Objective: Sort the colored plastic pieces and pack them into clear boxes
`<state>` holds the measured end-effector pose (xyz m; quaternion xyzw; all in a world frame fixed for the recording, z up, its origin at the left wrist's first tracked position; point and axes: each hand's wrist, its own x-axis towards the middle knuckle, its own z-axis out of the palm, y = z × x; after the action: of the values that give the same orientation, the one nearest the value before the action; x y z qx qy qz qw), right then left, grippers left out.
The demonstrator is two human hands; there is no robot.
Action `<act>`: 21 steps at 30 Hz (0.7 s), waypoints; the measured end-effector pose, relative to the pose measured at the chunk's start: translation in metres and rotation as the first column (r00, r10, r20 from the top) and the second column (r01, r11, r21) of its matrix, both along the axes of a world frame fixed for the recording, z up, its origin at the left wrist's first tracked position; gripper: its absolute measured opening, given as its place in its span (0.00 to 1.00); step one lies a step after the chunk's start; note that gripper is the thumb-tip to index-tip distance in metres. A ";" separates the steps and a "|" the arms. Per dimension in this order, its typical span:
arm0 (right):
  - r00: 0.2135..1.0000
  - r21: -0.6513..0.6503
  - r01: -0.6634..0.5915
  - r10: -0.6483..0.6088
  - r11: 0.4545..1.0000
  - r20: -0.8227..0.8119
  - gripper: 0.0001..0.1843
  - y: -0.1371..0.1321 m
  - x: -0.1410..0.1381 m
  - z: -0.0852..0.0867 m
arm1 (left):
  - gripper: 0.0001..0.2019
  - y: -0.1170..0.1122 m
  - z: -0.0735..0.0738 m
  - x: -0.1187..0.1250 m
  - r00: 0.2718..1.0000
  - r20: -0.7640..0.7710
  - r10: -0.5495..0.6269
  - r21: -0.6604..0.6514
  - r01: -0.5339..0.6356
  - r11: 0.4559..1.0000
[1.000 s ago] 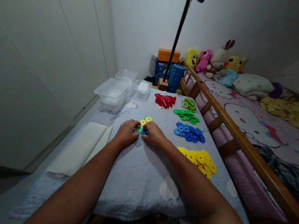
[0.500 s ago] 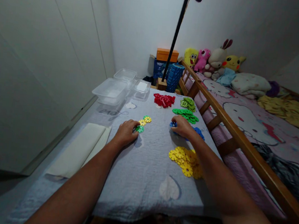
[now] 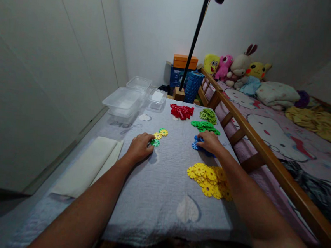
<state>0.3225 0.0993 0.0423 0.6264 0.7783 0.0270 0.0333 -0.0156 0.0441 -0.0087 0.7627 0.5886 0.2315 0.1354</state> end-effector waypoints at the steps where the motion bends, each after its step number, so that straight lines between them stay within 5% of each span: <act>1: 1.000 0.008 0.007 -0.007 1.000 0.006 0.16 -0.001 -0.001 0.001 | 0.15 0.000 0.000 0.000 1.000 0.001 0.003 0.001 -0.003 1.000; 6: 0.998 0.027 -0.039 0.041 0.999 -0.046 0.15 -0.002 -0.024 0.007 | 0.14 -0.001 -0.001 0.002 1.000 0.005 0.013 0.004 -0.013 1.000; 12: 0.948 -0.036 -0.241 0.227 0.970 -0.223 0.15 0.010 -0.093 -0.010 | 0.15 0.000 -0.002 0.001 1.000 0.015 0.016 0.003 -0.016 1.000; 21: 0.927 -0.028 -0.233 0.214 0.972 -0.308 0.22 0.023 -0.158 -0.032 | 0.15 0.000 -0.003 0.001 1.000 0.012 0.017 0.009 -0.018 1.000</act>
<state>0.1642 0.1220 0.0106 0.5290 0.8409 -0.0906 -0.0697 -0.0145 0.0441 -0.0115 0.7567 0.5934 0.2397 0.1333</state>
